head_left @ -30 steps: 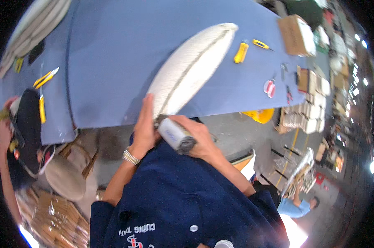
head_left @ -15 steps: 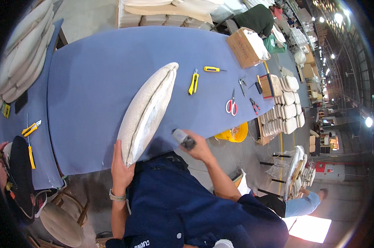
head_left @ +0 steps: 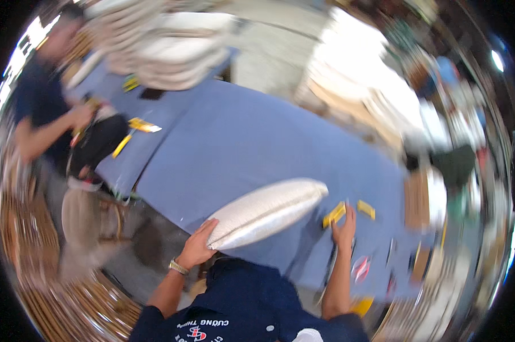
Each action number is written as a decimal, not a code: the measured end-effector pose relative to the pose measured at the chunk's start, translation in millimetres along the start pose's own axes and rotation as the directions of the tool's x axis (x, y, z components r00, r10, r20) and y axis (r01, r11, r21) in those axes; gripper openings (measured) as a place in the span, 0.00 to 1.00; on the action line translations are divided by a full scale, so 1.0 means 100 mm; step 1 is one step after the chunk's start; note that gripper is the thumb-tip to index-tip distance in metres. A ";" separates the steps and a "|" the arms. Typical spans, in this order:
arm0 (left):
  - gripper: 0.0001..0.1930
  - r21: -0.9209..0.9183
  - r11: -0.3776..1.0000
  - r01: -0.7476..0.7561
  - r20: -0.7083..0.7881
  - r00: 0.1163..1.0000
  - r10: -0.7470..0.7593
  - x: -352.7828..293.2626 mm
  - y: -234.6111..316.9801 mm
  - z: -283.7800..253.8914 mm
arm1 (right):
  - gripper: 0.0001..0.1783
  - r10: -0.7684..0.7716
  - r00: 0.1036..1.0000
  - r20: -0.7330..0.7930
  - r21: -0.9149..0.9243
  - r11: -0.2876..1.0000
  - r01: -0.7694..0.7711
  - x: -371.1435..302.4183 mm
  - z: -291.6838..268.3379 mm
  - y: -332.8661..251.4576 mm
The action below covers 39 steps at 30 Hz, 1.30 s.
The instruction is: The person assembles a cushion by wrapping fabric around a foam insert, securing it with a staple gun, and trimming excess fabric with a utility knife. The person repeats this process for multiple cushions at a workbench in a factory setting.
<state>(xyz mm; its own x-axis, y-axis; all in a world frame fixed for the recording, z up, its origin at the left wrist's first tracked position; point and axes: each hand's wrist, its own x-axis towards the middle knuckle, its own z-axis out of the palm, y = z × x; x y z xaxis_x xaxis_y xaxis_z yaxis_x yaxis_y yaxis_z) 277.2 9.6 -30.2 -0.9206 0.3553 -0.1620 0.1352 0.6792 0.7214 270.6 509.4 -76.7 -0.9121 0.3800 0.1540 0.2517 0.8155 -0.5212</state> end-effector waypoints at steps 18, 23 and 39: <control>0.34 -0.154 0.987 0.053 -0.295 0.951 -0.097 -0.02 -0.45 0.02 | 0.35 -0.346 0.808 0.477 0.362 0.915 0.178 0.39 -0.04 -0.16; 0.35 -0.100 0.986 -0.133 -0.243 0.964 0.105 0.49 -0.31 -0.71 | 0.34 -0.249 0.941 0.229 0.599 0.798 0.065 -0.24 -0.08 -0.40; 0.26 -0.887 0.266 0.378 0.170 0.802 -0.572 1.11 -1.68 0.39 | 0.30 0.068 0.992 0.109 0.181 0.980 -0.087 -1.69 1.30 -1.18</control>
<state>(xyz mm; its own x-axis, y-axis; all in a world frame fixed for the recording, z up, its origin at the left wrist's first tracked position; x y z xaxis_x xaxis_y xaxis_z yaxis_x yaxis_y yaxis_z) 166.7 -40.3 -196.0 -0.7534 0.0058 -0.6575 -0.6370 -0.2543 0.7277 352.7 292.8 -150.3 -0.9228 0.3845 0.0254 0.2675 0.6866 -0.6760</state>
